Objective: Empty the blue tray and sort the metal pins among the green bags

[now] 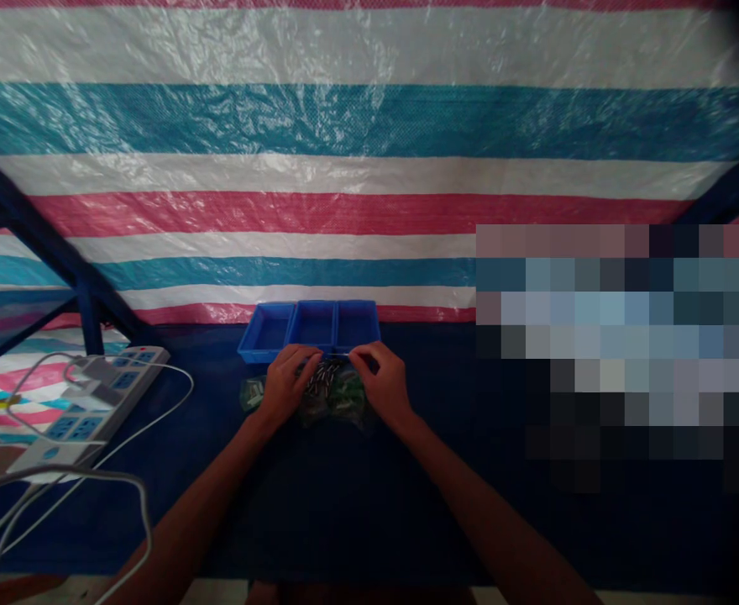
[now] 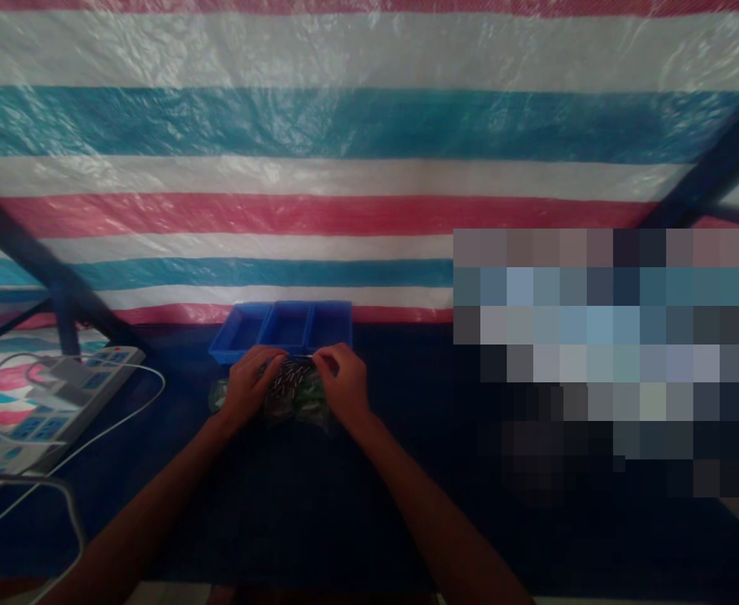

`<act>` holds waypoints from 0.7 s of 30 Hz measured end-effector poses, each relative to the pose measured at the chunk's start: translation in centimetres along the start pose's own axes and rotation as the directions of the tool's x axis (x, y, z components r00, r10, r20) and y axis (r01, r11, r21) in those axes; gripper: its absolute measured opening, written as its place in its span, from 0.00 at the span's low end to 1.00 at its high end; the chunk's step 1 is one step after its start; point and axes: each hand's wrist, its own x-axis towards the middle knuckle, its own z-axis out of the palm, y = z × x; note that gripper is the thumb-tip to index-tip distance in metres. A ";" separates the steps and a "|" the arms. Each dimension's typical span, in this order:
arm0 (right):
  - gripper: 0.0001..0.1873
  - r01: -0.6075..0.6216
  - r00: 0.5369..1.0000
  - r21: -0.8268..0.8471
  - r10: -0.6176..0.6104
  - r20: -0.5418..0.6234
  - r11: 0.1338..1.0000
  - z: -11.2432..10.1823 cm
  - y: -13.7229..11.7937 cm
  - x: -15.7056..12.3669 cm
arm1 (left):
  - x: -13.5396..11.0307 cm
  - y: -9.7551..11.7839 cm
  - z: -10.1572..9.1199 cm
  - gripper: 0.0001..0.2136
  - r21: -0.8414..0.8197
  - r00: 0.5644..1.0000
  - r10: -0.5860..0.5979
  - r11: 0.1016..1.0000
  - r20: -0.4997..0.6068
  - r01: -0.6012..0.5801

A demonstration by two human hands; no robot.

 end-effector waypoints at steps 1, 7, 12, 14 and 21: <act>0.10 0.038 0.999 -0.016 -0.037 0.008 0.999 0.0 0.1 -0.3 | 0.0 0.0 0.0 0.11 0.010 1.000 0.011 1.000 0.007 -0.011; 0.10 0.151 0.988 -0.042 -0.152 -0.025 0.988 0.1 -0.4 -1.1 | -0.2 -0.1 0.1 0.10 0.068 0.996 0.083 0.994 0.031 -0.085; 0.10 0.130 0.989 -0.020 -0.131 -0.073 0.991 0.0 -0.6 -1.1 | -0.6 -0.6 0.7 0.09 0.074 0.992 0.111 0.991 0.058 -0.115; 0.10 0.104 0.993 -0.017 -0.104 -0.063 0.994 0.0 -0.3 -1.1 | -0.6 -0.7 0.8 0.09 0.078 0.993 0.106 0.991 0.047 -0.109; 0.12 0.072 0.997 0.012 -0.072 -0.021 0.997 0.4 0.0 -1.2 | -0.5 -0.5 0.8 0.09 0.054 0.991 0.134 0.989 0.021 -0.135</act>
